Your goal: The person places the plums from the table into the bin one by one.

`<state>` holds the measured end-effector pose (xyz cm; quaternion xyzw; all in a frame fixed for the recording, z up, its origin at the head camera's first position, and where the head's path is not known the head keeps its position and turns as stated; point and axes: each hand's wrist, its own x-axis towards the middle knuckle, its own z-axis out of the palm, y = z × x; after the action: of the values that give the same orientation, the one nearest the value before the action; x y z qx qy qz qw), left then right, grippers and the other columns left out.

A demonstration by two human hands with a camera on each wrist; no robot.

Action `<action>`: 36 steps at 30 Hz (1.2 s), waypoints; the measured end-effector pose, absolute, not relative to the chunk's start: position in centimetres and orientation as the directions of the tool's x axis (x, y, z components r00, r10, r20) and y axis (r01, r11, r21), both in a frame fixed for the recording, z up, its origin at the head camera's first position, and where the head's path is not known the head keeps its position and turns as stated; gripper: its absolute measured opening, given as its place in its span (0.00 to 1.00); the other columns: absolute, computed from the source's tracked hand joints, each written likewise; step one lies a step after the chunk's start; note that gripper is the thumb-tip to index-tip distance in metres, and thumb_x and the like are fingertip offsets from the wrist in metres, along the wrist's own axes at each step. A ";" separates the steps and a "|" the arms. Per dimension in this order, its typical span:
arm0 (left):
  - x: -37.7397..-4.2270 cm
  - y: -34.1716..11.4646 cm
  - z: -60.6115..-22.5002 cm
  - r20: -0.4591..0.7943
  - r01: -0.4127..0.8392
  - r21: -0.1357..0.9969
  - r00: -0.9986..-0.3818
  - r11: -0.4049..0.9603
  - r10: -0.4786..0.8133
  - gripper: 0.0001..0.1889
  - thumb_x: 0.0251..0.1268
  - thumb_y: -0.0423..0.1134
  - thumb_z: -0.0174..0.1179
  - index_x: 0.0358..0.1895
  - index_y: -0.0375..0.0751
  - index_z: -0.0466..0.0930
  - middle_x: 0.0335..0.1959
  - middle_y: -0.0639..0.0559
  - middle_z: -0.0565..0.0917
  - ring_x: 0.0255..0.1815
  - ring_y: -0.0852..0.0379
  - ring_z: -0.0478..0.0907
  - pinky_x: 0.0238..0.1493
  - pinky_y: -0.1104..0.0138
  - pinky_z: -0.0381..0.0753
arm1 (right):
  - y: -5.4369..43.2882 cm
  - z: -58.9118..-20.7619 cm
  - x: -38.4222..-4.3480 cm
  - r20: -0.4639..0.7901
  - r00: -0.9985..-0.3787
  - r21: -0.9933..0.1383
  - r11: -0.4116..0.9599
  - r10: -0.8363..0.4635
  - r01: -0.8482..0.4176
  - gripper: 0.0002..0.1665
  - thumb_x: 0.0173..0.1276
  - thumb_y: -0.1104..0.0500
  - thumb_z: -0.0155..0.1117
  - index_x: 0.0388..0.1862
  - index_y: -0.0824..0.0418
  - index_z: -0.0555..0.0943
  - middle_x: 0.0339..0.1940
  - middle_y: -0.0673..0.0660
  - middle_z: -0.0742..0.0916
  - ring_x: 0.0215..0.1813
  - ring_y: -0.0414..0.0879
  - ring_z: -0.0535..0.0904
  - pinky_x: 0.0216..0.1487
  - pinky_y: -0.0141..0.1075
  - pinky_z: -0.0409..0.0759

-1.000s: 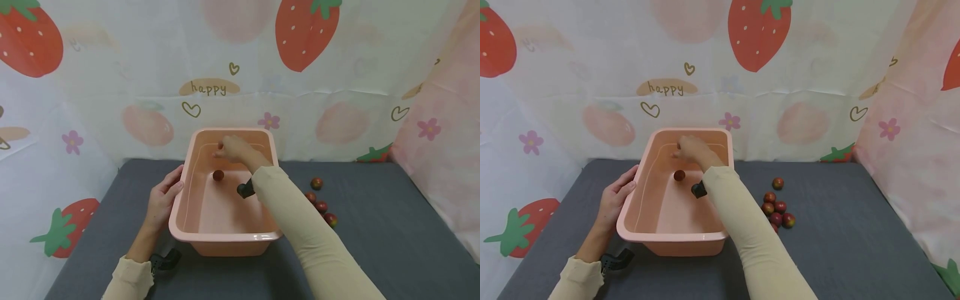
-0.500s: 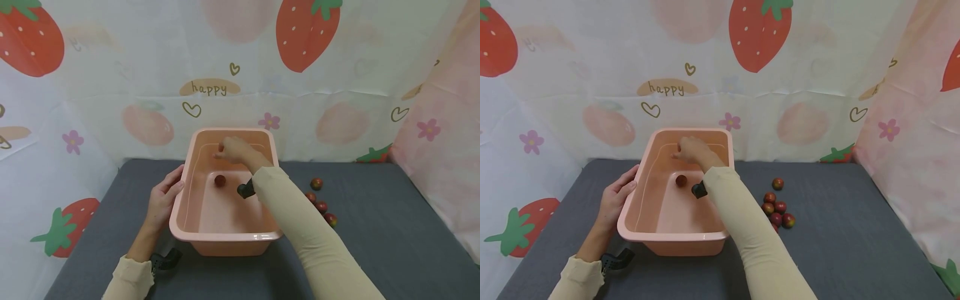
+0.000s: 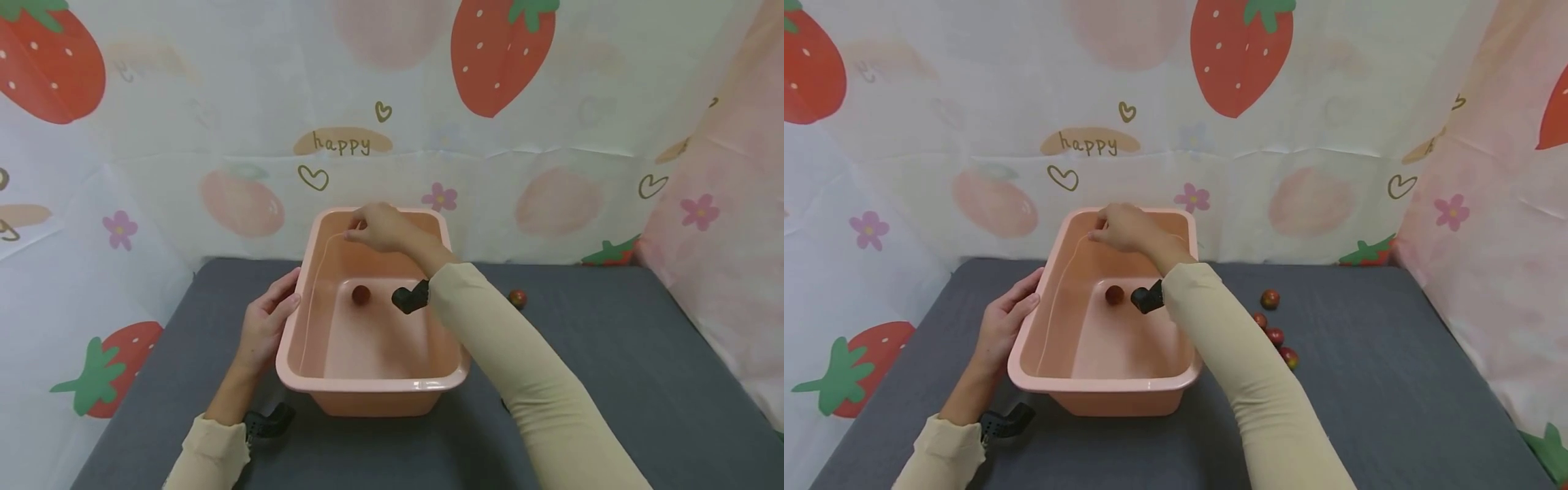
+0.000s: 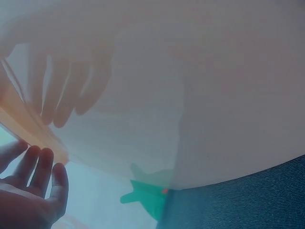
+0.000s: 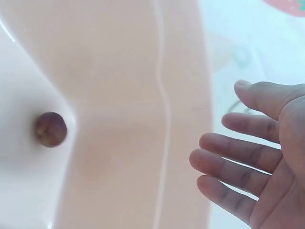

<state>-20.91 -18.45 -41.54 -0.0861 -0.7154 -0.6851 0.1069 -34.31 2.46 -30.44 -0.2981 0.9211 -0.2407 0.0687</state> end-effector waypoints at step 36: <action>-20.9 -18.6 -41.0 0.276 0.275 0.958 -0.961 0.079 0.002 0.25 0.73 0.34 0.53 0.70 0.32 0.65 0.69 0.36 0.69 0.55 0.76 0.75 0.51 0.80 0.78 | 22.7 -31.0 -24.5 0.366 -0.799 -0.465 0.649 -0.478 -0.602 0.12 0.68 0.61 0.64 0.48 0.63 0.85 0.43 0.57 0.89 0.41 0.44 0.83 0.46 0.34 0.83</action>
<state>-20.90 -18.61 -40.97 -0.0952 -0.7276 -0.6717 0.1014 -24.53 22.75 -31.00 -0.2993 0.9019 -0.2930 -0.1055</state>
